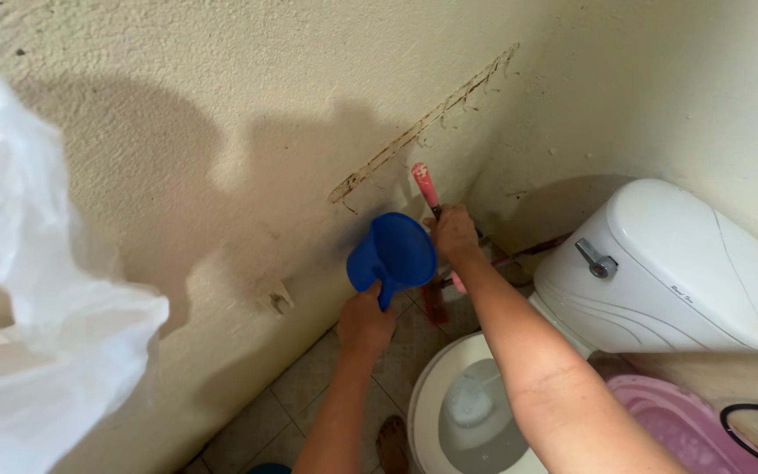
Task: The person pours water from a blue plastic jug into a toilet bowl, then uses a red-handled broom to sweep the tiled bathroom floor around the toilet and a pink basin. The person moves the broom in back-and-forth motions to push water and debris toward the drain area.
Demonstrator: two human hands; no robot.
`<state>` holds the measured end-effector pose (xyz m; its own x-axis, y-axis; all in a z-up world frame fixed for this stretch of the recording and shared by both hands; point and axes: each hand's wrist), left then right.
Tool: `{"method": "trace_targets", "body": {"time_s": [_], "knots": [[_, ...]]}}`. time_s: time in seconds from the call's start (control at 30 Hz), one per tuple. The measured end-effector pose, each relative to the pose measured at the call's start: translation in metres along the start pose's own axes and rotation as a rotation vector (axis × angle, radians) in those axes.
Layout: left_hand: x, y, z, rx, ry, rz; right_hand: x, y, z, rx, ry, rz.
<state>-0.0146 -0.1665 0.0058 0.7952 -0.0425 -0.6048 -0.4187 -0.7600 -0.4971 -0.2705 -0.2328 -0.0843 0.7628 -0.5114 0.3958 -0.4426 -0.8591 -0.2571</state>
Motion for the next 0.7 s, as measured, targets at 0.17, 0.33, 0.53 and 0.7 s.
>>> {"method": "trace_targets", "body": {"time_s": [0.17,0.33,0.53,0.7], "knots": [[0.0,0.006,-0.004,0.04,-0.023,-0.03,-0.01,0.017,0.015,0.016,0.005,0.029],[0.005,0.013,0.003,0.016,-0.026,0.015,-0.007,0.021,0.023,0.043,0.005,0.036],[0.016,0.018,0.01,0.028,-0.088,0.028,0.01,0.015,0.024,0.085,-0.017,0.039],[0.025,0.025,0.016,-0.005,-0.087,0.036,0.026,0.014,0.018,0.118,0.04,0.063]]}}
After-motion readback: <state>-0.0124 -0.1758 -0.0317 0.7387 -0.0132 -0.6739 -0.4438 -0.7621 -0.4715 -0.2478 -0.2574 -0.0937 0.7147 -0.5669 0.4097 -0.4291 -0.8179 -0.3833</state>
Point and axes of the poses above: each hand's wrist, its own y-axis towards the middle knuckle, its own z-axis out of the palm, x = y × z, and after that the axes turned 12 degrees about x, right-handed
